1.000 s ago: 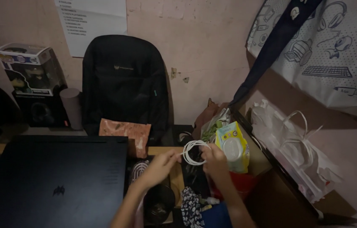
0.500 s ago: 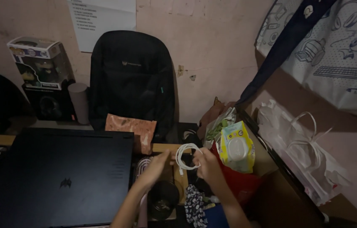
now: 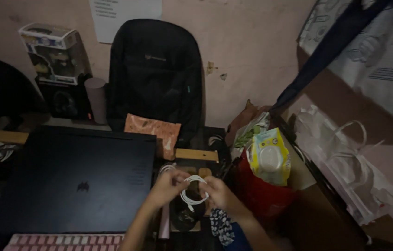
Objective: The recorder is unboxing and organizing phone cases and accessories.
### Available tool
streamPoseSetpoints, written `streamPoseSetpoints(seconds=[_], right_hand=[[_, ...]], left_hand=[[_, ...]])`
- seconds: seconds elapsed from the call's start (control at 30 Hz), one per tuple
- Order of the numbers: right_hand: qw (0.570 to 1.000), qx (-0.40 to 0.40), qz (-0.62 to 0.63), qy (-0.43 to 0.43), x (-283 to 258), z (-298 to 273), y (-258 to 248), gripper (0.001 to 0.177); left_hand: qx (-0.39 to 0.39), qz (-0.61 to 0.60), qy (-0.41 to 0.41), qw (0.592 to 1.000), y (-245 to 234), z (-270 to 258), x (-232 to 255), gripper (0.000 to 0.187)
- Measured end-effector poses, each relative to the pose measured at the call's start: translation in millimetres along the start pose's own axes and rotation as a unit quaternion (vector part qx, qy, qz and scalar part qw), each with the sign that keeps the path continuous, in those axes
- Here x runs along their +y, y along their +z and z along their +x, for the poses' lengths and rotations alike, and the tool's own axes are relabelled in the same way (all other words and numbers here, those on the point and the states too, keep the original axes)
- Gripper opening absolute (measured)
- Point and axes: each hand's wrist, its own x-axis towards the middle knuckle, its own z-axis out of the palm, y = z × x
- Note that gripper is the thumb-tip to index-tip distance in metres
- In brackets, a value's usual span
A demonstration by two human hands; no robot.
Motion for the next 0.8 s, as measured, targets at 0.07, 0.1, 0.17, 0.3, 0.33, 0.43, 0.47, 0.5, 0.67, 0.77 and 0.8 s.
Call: streamPoseSetpoints(seconds=[0.07, 0.1, 0.17, 0.3, 0.33, 0.43, 0.47, 0.5, 0.67, 0.77, 0.8], right_hand=[[0.999, -0.02, -0.022, -0.015, -4.2, -8.8, 6.6, 0.025], [0.998, -0.036, -0.043, -0.033, -6.5, -13.4, 8.8, 0.025], [0.991, -0.037, -0.089, -0.096, 9.2, -12.1, 10.0, 0.023], [0.958, 0.024, -0.246, -0.146, -13.0, -33.6, 25.8, 0.021], [0.958, 0.025, -0.246, -0.145, -26.6, -40.5, 29.0, 0.021], [0.967, 0.007, -0.249, -0.054, -49.9, -49.9, 36.0, 0.021], [0.963, 0.01, -0.263, -0.065, -45.9, -46.7, 35.0, 0.019], [0.958, 0.014, -0.277, -0.076, -43.5, -41.9, 33.0, 0.017], [0.943, 0.013, -0.331, -0.022, -69.5, -49.2, 34.1, 0.021], [0.936, -0.004, -0.352, -0.025, -53.9, -39.3, 36.1, 0.018], [0.926, -0.011, -0.371, -0.068, -43.0, -33.4, 36.1, 0.015]], left_hand=[[0.035, 0.067, 0.021, 0.997, 1.8, -11.1, 1.4, 0.023], [0.066, 0.136, 0.044, 0.988, 3.3, -16.0, 3.0, 0.022], [0.06, 0.155, 0.033, 0.986, 5.5, -28.0, 10.5, 0.019], [0.077, 0.187, 0.008, 0.979, 11.2, -43.8, 20.1, 0.018], [0.075, 0.186, 0.009, 0.98, 11.0, -47.1, 28.8, 0.018], [0.072, 0.221, -0.079, 0.969, 6.0, -56.7, 54.1, 0.023], [0.058, 0.221, -0.07, 0.971, 3.2, -59.6, 62.1, 0.031], [0.044, 0.221, -0.06, 0.973, -0.2, -60.6, 70.9, 0.041], [-0.018, 0.201, -0.07, 0.977, -1.9, -56.4, 66.4, 0.063], [-0.13, 0.208, -0.066, 0.967, -6.1, -58.8, 76.7, 0.102], [-0.201, 0.236, -0.063, 0.949, -8.3, -60.2, 80.4, 0.128]])
